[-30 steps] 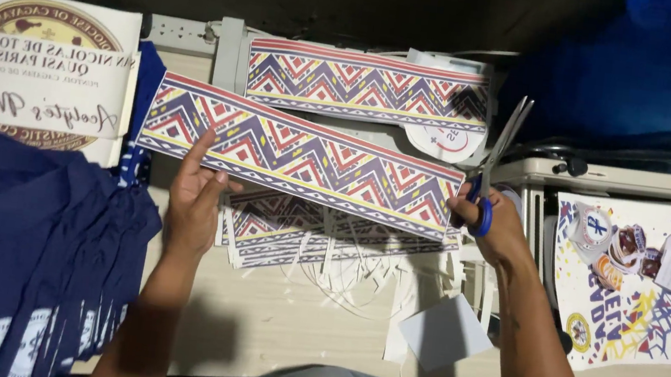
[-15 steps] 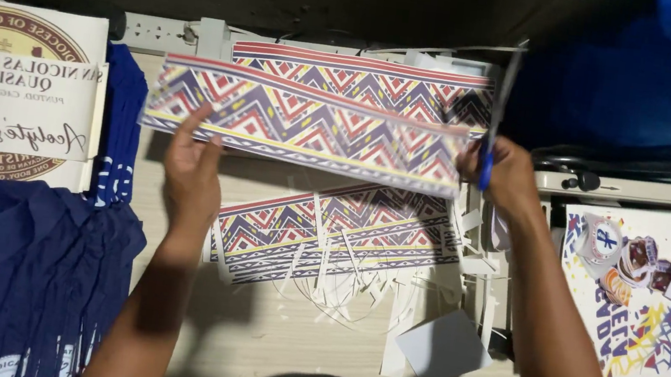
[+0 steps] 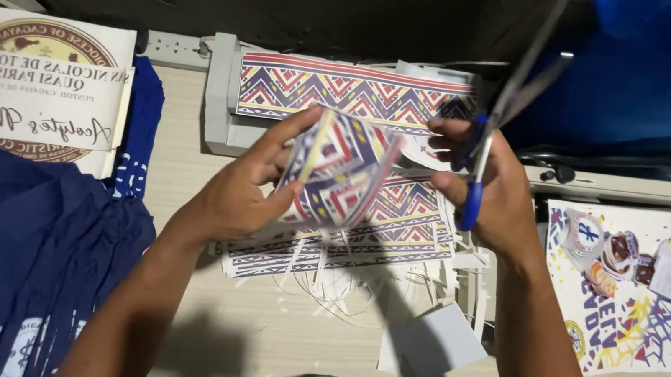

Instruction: Cutting out printed patterned paper strips using scissors at a print shop workbench.

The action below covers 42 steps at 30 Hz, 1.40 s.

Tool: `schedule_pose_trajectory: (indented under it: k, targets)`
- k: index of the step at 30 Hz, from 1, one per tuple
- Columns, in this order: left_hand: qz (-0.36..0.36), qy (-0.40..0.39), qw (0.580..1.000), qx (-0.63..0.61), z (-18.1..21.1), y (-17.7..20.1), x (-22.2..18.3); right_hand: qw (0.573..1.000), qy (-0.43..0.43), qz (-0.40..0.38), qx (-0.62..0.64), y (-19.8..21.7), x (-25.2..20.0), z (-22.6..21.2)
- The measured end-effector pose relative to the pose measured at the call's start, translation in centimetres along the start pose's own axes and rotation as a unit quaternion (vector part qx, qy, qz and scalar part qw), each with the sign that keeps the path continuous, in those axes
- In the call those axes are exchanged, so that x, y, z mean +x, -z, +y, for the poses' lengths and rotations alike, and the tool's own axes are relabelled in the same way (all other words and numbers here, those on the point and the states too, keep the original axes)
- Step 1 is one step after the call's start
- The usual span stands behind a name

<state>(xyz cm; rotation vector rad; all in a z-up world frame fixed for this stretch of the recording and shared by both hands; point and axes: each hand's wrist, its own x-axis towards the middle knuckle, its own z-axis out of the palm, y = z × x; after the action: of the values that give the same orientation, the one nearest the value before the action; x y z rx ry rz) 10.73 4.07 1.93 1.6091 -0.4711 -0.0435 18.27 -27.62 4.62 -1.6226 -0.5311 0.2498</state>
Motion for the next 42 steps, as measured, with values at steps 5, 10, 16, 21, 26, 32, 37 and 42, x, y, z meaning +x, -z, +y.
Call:
schedule_pose_trajectory:
  k: [5,10,16,21,26,32,37,42]
  targets:
    - [-0.055,0.055,0.995,-0.065,2.1,-1.1,0.1,0.994,-0.042,-0.052,-0.088,-1.4,-0.7,-3.4]
    - [-0.055,0.113,0.987,-0.103,0.0,-1.8,-1.5,0.987,-0.097,-0.087,-0.098,-0.8,-2.1,-1.6]
    - [-0.105,0.242,0.964,-0.018,-10.5,-3.3,-8.7,0.982,-0.096,0.04,-0.155,4.8,-3.5,2.0]
    - [-0.023,0.468,0.882,-0.042,-12.3,-0.9,-12.3,0.964,-0.152,0.15,-0.159,10.4,-3.9,6.8]
    - [0.17,0.342,0.924,0.029,-18.2,6.7,-10.6,0.943,-0.228,0.228,-0.076,12.1,-1.7,13.5]
    - [0.332,0.194,0.92,0.074,-17.5,11.3,-0.8,0.932,-0.236,0.259,-0.09,11.8,2.4,19.9]
    - [0.337,0.163,0.916,0.145,-18.8,13.1,4.2,0.913,-0.244,0.306,-0.113,11.5,5.0,22.9]
    - [0.351,0.166,0.907,0.162,-20.5,13.8,6.4,0.922,-0.168,0.326,-0.124,12.0,6.1,25.7]
